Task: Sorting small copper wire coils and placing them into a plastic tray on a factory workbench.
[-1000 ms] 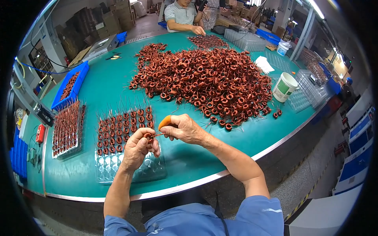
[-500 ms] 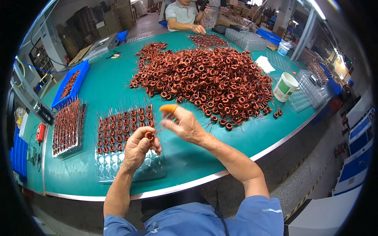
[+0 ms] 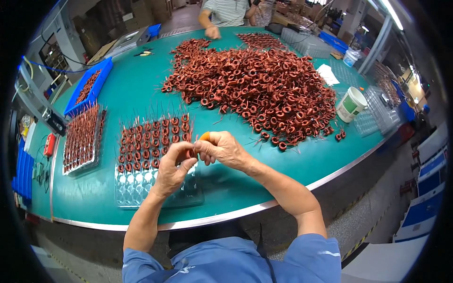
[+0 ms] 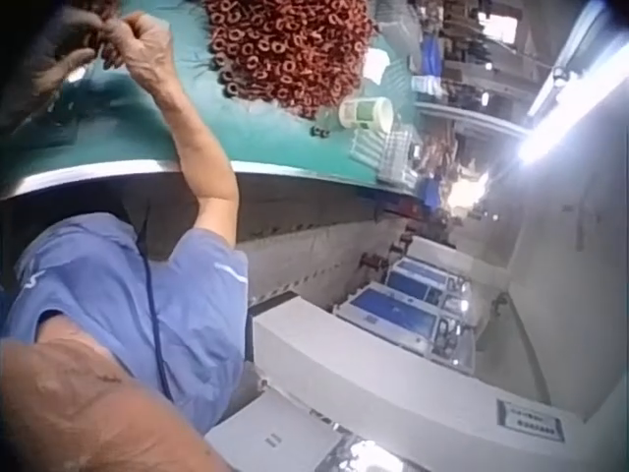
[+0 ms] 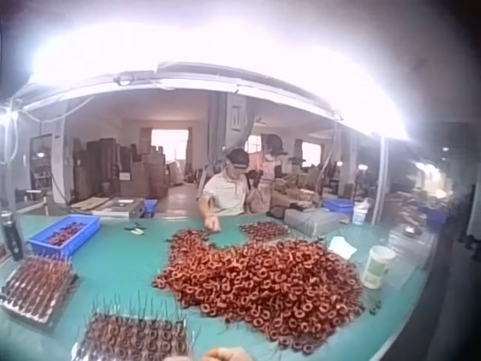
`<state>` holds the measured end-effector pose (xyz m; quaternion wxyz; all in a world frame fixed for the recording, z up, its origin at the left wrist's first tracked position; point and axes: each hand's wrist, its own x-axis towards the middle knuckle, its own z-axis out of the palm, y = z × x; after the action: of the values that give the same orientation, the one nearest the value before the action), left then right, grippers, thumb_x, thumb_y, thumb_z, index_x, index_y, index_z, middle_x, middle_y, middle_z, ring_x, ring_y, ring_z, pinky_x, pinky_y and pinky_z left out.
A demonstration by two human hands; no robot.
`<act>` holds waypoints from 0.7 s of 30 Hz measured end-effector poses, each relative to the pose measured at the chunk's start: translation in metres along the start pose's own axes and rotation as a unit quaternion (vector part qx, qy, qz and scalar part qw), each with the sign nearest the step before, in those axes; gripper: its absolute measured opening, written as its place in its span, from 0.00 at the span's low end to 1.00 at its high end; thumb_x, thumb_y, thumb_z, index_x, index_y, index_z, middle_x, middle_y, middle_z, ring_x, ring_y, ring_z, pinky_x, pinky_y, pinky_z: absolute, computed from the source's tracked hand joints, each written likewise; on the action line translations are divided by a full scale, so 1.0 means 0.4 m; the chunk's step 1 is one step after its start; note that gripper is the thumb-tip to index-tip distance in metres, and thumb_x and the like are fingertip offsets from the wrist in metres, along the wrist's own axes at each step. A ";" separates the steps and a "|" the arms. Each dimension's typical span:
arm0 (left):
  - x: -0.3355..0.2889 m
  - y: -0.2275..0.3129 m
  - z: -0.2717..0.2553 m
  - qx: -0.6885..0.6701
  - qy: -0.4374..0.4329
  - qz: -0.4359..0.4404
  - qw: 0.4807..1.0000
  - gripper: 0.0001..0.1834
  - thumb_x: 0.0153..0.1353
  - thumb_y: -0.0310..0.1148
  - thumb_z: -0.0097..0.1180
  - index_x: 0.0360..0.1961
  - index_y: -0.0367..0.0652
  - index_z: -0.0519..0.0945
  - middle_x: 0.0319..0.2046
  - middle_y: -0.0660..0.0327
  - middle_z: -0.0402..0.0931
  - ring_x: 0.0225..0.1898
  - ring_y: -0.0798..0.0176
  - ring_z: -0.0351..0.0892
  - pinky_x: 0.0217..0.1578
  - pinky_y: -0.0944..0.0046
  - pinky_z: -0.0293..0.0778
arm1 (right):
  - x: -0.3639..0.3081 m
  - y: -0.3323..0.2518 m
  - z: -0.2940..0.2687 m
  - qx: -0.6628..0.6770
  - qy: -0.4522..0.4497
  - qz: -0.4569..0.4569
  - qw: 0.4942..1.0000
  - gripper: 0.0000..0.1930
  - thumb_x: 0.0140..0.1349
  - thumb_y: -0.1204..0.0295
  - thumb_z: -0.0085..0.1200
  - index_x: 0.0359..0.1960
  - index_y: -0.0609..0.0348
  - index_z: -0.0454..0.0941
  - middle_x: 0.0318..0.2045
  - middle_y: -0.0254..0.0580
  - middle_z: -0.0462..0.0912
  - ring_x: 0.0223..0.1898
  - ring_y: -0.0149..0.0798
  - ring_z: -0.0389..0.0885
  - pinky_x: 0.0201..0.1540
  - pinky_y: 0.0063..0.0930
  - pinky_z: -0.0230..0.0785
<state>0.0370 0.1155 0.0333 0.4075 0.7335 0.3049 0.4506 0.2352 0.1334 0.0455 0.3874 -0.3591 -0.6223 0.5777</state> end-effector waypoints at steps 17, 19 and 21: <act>0.014 -0.007 -0.006 0.203 -0.053 0.129 0.969 0.15 0.51 0.21 0.62 0.40 0.40 0.74 0.32 0.55 0.72 0.33 0.54 0.76 0.33 0.60 0.73 | 0.010 -0.003 -0.026 0.001 -0.045 0.080 0.996 0.17 0.64 0.57 0.53 0.29 0.61 0.78 0.19 0.33 0.76 0.21 0.25 0.74 0.24 0.20 0.68; 0.017 -0.005 -0.007 0.213 -0.059 0.136 0.966 0.15 0.50 0.21 0.62 0.39 0.40 0.74 0.33 0.54 0.72 0.34 0.53 0.75 0.33 0.60 0.73 | 0.006 0.001 -0.031 -0.024 -0.041 0.076 0.996 0.17 0.64 0.58 0.53 0.30 0.61 0.78 0.19 0.33 0.76 0.21 0.25 0.74 0.24 0.20 0.67; 0.018 -0.004 -0.010 0.224 -0.065 0.139 0.963 0.15 0.50 0.21 0.62 0.39 0.41 0.74 0.34 0.54 0.72 0.34 0.52 0.75 0.33 0.59 0.73 | 0.008 0.001 -0.026 -0.039 -0.035 0.072 0.996 0.17 0.64 0.58 0.53 0.30 0.62 0.78 0.19 0.33 0.76 0.21 0.25 0.74 0.25 0.20 0.67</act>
<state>0.0363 0.1236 0.0358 0.1851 0.8686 0.2658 0.3749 0.2433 0.1408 0.0455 0.3090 -0.3974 -0.6297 0.5916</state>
